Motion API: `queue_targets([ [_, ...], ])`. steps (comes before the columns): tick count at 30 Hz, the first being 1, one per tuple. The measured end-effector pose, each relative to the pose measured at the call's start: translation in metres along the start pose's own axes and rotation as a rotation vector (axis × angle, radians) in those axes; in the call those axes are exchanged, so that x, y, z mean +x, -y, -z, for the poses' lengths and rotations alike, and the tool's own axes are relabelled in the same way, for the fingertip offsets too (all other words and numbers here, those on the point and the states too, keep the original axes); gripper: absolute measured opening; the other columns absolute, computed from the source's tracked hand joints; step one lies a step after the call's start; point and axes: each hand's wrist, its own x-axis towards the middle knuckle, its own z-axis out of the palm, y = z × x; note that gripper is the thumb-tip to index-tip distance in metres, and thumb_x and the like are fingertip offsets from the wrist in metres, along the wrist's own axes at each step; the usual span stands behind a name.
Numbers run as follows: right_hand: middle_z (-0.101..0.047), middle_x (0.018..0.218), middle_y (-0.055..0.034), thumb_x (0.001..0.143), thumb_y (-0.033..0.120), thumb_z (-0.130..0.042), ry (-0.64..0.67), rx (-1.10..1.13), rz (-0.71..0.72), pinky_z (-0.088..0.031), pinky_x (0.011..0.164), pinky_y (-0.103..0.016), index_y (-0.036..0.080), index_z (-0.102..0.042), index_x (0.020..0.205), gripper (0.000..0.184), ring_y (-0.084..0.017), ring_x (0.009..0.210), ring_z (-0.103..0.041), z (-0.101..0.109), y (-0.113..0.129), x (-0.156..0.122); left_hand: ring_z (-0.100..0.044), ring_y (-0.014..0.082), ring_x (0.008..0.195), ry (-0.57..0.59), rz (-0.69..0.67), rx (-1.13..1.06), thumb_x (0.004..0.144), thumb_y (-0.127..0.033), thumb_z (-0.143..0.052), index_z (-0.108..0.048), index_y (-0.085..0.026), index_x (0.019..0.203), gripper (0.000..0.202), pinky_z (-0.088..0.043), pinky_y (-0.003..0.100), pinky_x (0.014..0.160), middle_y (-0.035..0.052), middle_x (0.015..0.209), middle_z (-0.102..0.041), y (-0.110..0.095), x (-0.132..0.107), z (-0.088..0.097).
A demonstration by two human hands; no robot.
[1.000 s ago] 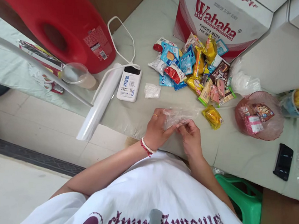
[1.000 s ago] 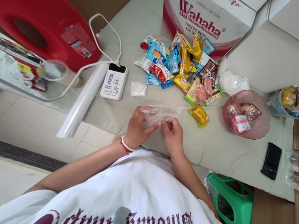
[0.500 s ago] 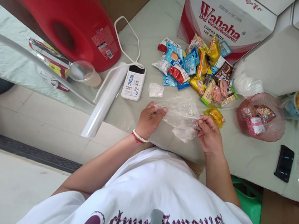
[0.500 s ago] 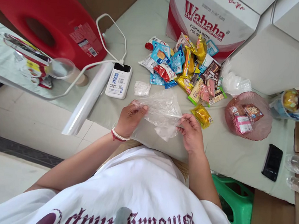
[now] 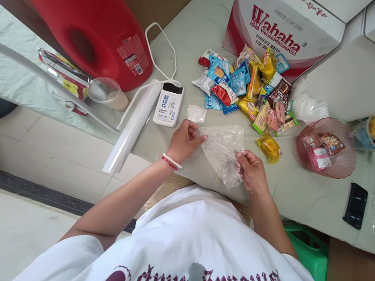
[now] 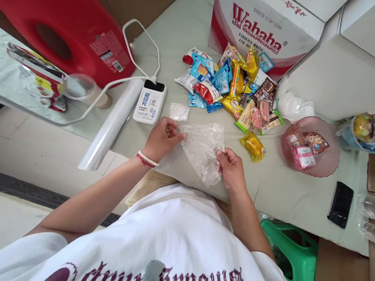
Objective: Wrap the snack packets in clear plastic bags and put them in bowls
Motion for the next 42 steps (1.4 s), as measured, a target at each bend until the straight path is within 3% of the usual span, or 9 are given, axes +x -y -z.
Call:
queue_targets([
  [2,-0.047,0.057,0.0089,0.075,0.056,-0.080,-0.064,-0.039,0.064,-0.027,0.042,-0.022,0.023,-0.060,0.082,0.040,-0.009,0.046,-0.039,-0.001,-0.003,-0.001,-0.047,0.0110,0.062,-0.132,-0.194,0.084,0.073,-0.020,-0.075,-0.060,-0.022,0.087,0.021,-0.040,0.025,0.061,-0.0049,0.073,-0.050,-0.009,-0.015,-0.002],
  [4,-0.049,0.059,0.0081,0.082,0.056,-0.074,-0.145,-0.154,0.180,-0.032,0.045,-0.023,0.022,-0.061,0.086,0.036,-0.009,0.048,-0.041,-0.003,-0.006,-0.004,-0.049,0.0119,0.066,-0.025,-0.320,0.060,0.079,-0.020,-0.068,-0.063,-0.021,0.082,0.006,-0.041,0.026,0.065,-0.0024,0.076,-0.052,-0.020,-0.034,-0.010],
  [8,-0.055,0.063,0.0052,0.095,0.045,-0.063,-0.273,-0.596,0.549,-0.040,0.056,-0.026,0.021,-0.068,0.096,0.024,-0.011,0.054,-0.047,-0.004,-0.009,-0.015,-0.051,0.0126,0.069,0.252,-0.128,-0.121,0.085,-0.030,-0.066,-0.062,-0.020,0.078,0.013,-0.041,0.026,0.065,-0.0014,0.075,-0.056,-0.034,-0.054,-0.036],
  [15,-0.061,0.071,-0.0014,0.105,0.030,-0.047,-0.252,-1.065,0.919,-0.043,0.065,-0.027,0.022,-0.074,0.120,0.032,-0.016,0.065,-0.056,-0.001,-0.014,-0.027,-0.049,0.0115,0.065,0.247,0.081,-0.244,0.082,-0.050,-0.071,-0.062,-0.019,0.074,0.033,-0.042,0.026,0.065,-0.0034,0.067,-0.056,-0.040,-0.029,-0.078],
  [20,-0.059,0.070,-0.0010,0.105,0.027,-0.048,-0.250,-1.118,0.937,-0.041,0.063,-0.027,0.023,-0.075,0.120,0.031,-0.015,0.066,-0.054,0.004,-0.022,-0.032,-0.050,0.0113,0.065,0.244,0.132,-0.309,0.071,-0.046,-0.081,-0.065,-0.018,0.073,0.032,-0.041,0.025,0.063,-0.0033,0.066,-0.058,-0.034,-0.022,-0.086],
  [26,-0.061,0.074,-0.0012,0.106,0.024,-0.049,-0.202,-1.062,0.945,-0.044,0.066,-0.026,0.021,-0.075,0.118,0.029,-0.015,0.069,-0.057,0.017,-0.026,-0.034,-0.043,0.0101,0.062,0.213,0.146,-0.355,0.078,-0.047,-0.074,-0.061,-0.019,0.078,0.031,-0.038,0.025,0.060,-0.0048,0.067,-0.052,-0.030,-0.027,-0.081],
  [33,-0.055,0.069,-0.0008,0.105,0.022,-0.050,-0.231,-1.270,1.055,-0.034,0.061,-0.027,0.022,-0.078,0.107,0.029,-0.016,0.069,-0.050,0.021,-0.026,-0.034,-0.053,0.0136,0.079,0.150,-0.056,0.051,0.061,-0.026,-0.089,-0.065,-0.020,0.093,0.041,-0.044,0.027,0.073,-0.0013,0.089,-0.058,-0.036,-0.039,-0.085],
  [37,-0.059,0.072,-0.0016,0.105,0.022,-0.050,-0.177,-1.186,0.971,-0.040,0.064,-0.026,0.023,-0.077,0.117,0.030,-0.016,0.072,-0.055,0.020,-0.027,-0.035,-0.052,0.0131,0.071,0.194,-0.027,0.011,0.081,-0.025,-0.069,-0.070,-0.021,0.079,0.005,-0.044,0.028,0.072,-0.0014,0.075,-0.062,-0.031,-0.039,-0.083],
  [42,-0.066,0.077,-0.0007,0.104,0.033,-0.050,-0.141,-0.920,0.765,-0.049,0.066,-0.028,0.023,-0.068,0.129,0.033,-0.016,0.066,-0.060,0.025,-0.025,-0.037,-0.054,0.0124,0.067,0.266,0.121,-0.271,0.083,-0.046,-0.069,-0.076,-0.020,0.091,0.029,-0.043,0.026,0.064,0.0004,0.079,-0.070,-0.025,-0.042,-0.077],
])
